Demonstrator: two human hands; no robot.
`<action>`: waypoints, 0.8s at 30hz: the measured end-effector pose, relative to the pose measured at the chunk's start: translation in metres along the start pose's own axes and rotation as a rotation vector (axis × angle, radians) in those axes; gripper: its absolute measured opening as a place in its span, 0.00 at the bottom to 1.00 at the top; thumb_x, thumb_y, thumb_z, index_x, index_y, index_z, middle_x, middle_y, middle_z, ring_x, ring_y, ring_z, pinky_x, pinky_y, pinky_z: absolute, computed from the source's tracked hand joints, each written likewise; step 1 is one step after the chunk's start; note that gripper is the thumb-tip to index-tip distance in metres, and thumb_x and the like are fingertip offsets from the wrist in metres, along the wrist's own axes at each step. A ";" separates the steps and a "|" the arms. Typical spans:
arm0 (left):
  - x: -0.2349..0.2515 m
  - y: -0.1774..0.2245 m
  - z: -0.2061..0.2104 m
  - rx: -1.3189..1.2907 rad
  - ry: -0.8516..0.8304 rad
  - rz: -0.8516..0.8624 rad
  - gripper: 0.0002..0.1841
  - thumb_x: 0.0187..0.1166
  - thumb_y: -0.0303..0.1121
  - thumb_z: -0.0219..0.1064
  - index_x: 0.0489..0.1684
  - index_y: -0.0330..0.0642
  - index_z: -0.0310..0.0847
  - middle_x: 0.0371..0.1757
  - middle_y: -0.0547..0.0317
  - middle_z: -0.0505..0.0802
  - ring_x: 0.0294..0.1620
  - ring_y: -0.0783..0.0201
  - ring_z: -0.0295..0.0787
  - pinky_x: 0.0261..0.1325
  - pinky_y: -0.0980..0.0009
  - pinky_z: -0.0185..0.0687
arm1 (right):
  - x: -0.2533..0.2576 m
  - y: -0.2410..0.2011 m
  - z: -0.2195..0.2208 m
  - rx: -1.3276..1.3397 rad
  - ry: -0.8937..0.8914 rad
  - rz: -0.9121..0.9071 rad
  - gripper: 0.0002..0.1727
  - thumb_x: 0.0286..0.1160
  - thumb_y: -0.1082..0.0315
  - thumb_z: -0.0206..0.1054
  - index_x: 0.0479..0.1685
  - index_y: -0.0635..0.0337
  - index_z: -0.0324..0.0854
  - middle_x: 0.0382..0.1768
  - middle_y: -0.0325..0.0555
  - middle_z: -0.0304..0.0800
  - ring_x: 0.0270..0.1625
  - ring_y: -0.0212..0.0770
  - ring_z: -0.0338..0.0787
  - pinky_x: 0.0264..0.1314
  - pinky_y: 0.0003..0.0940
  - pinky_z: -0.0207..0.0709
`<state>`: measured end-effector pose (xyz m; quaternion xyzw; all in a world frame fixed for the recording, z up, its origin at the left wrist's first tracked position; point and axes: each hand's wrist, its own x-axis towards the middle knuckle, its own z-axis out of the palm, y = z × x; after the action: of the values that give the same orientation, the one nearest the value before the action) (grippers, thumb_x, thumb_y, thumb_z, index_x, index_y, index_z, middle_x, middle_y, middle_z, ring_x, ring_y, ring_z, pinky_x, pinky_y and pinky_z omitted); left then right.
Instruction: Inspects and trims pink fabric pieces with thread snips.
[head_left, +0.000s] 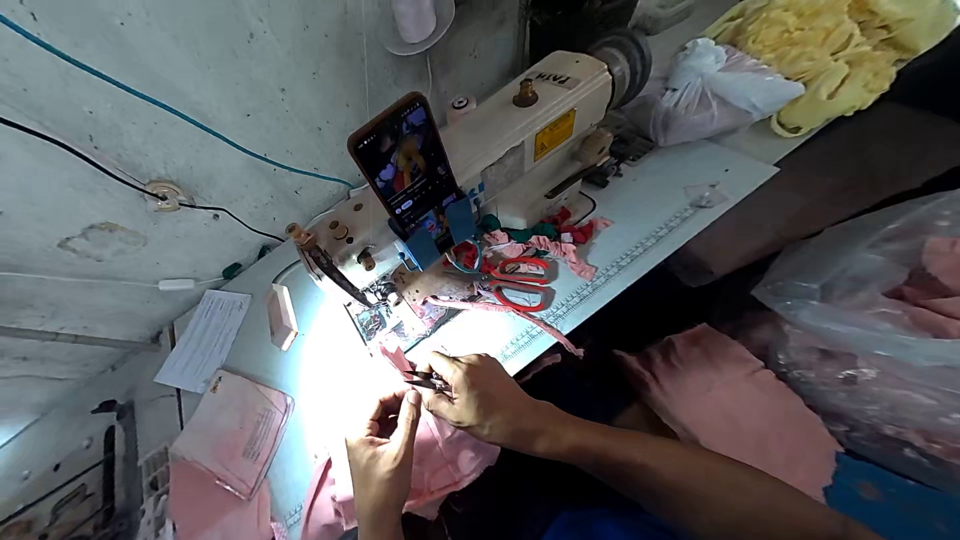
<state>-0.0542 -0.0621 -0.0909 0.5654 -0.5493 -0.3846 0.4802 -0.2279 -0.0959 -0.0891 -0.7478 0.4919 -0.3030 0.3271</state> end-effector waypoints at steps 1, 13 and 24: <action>0.001 0.001 0.001 -0.002 0.012 -0.004 0.07 0.76 0.31 0.73 0.38 0.35 0.91 0.31 0.56 0.95 0.32 0.64 0.94 0.40 0.70 0.93 | -0.001 0.000 0.003 -0.013 0.033 -0.003 0.15 0.76 0.56 0.64 0.47 0.57 0.86 0.27 0.45 0.88 0.33 0.46 0.90 0.34 0.47 0.79; 0.003 -0.005 0.000 0.001 -0.100 0.041 0.06 0.78 0.31 0.67 0.32 0.40 0.86 0.25 0.63 0.89 0.27 0.70 0.88 0.35 0.74 0.87 | 0.005 0.011 -0.005 0.499 -0.192 0.164 0.13 0.83 0.57 0.62 0.38 0.58 0.82 0.23 0.35 0.76 0.26 0.27 0.75 0.31 0.27 0.69; 0.000 -0.004 0.002 -0.005 -0.066 -0.034 0.07 0.77 0.32 0.73 0.37 0.36 0.89 0.31 0.56 0.94 0.33 0.63 0.94 0.43 0.68 0.93 | -0.011 0.000 0.012 0.090 0.073 0.120 0.14 0.81 0.56 0.61 0.43 0.57 0.84 0.24 0.43 0.85 0.30 0.43 0.87 0.32 0.43 0.79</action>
<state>-0.0557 -0.0624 -0.0949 0.5605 -0.5541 -0.4128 0.4566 -0.2224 -0.0835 -0.0980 -0.6899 0.5335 -0.3317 0.3596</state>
